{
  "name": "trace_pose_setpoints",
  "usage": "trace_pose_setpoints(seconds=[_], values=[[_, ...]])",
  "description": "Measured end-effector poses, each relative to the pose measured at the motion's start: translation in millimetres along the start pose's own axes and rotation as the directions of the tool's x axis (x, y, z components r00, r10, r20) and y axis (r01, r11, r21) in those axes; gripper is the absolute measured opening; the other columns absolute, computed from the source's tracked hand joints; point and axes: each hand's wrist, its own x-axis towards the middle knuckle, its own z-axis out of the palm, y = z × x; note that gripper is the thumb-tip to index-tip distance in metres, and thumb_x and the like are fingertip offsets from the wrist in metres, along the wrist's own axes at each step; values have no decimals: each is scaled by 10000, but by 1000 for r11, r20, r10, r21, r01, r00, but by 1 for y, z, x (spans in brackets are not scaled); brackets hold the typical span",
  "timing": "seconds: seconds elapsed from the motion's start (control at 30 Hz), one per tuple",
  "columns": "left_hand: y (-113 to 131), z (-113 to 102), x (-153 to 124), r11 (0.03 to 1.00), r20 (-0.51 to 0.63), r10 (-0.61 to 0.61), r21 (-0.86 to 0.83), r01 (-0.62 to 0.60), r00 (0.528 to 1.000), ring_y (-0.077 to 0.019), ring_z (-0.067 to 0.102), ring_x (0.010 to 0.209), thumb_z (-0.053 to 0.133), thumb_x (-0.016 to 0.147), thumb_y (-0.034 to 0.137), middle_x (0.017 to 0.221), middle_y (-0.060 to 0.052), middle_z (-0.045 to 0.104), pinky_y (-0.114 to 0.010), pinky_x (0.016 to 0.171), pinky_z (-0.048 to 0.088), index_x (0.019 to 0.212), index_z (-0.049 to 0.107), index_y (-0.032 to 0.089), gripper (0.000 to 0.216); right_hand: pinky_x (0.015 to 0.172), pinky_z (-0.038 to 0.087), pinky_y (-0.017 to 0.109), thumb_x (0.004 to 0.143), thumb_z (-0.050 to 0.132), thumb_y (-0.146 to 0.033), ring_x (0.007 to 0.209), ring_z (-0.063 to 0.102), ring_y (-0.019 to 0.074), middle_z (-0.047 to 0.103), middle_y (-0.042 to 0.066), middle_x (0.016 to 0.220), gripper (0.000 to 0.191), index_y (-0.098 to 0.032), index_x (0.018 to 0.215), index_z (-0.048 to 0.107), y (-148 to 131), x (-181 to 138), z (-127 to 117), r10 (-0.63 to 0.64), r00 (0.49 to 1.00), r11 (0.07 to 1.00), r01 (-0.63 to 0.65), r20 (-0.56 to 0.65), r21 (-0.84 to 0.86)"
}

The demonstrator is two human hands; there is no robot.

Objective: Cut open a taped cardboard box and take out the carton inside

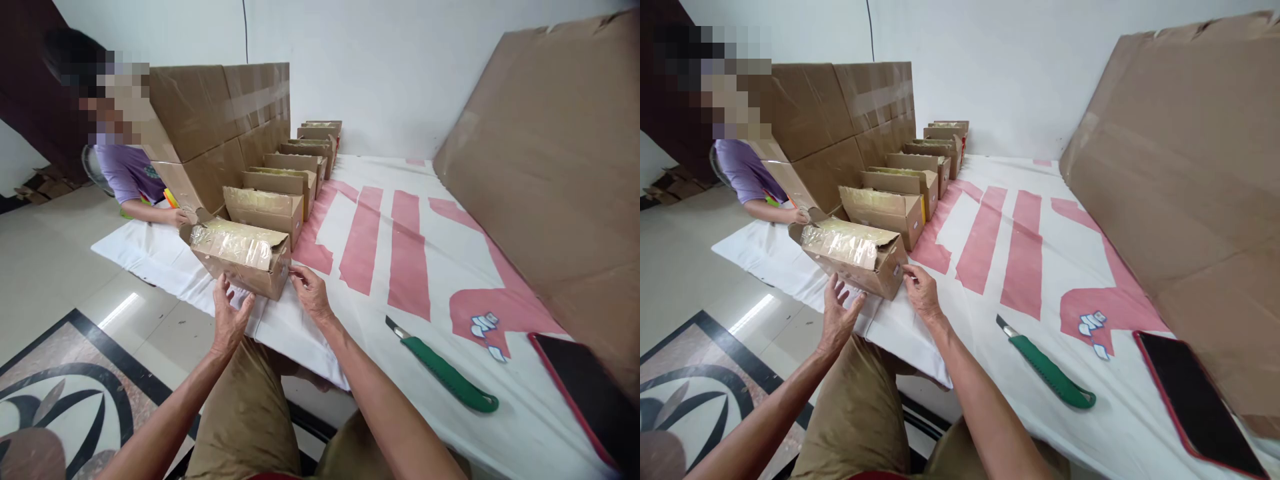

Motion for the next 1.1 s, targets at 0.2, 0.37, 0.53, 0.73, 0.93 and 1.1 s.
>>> trace_pose_setpoints(seconds=[0.2,0.37,0.53,0.73,0.93,1.1], values=[[-4,12,-7,999,29,17,49,-18,999,-394,396,1488,802,769,465,1630,-216,304,-564,1194,386,1555,340,218,944,733,587,292,838,559,-174,1032,704,210,740,82,1175,302,-225,1083,729,-12,-1,11,-15,999,1000,15,-32,-14],[-9,11,-8,998,40,21,52,-23,999,-378,393,1497,772,814,477,1643,-203,295,-537,1205,385,1564,320,227,911,737,586,300,838,558,-185,946,707,200,743,62,1093,267,-235,1046,718,-11,-7,11,13,999,1000,-13,-40,-18],[-6,13,-9,998,22,4,70,-6,1000,-370,388,1505,769,817,503,1628,-197,327,-519,1223,370,1562,327,225,909,842,587,349,894,538,-241,949,699,208,743,62,1150,321,-258,1166,706,-7,0,15,28,998,999,-30,-55,-29],[-3,12,-8,998,42,-11,69,8,999,-379,411,1489,768,809,506,1616,-216,335,-524,1219,379,1558,326,195,924,915,566,371,916,541,-252,969,685,226,738,61,1064,204,-265,1007,724,-9,7,19,4,998,997,-9,-66,-78],[-3,12,-8,997,58,-26,71,22,998,-381,404,1494,781,798,525,1631,-223,303,-524,1232,358,1566,295,189,969,908,537,363,906,504,-189,963,673,233,717,62,974,176,-247,897,671,-12,10,20,1,998,986,-12,-69,-166],[-3,20,-4,994,47,-15,109,10,999,-397,290,1550,865,713,537,1654,-224,207,-529,1264,300,1577,239,206,1117,846,518,333,903,495,-181,883,654,217,690,38,902,148,-254,848,612,-16,11,15,13,1000,977,-17,-19,-214]])
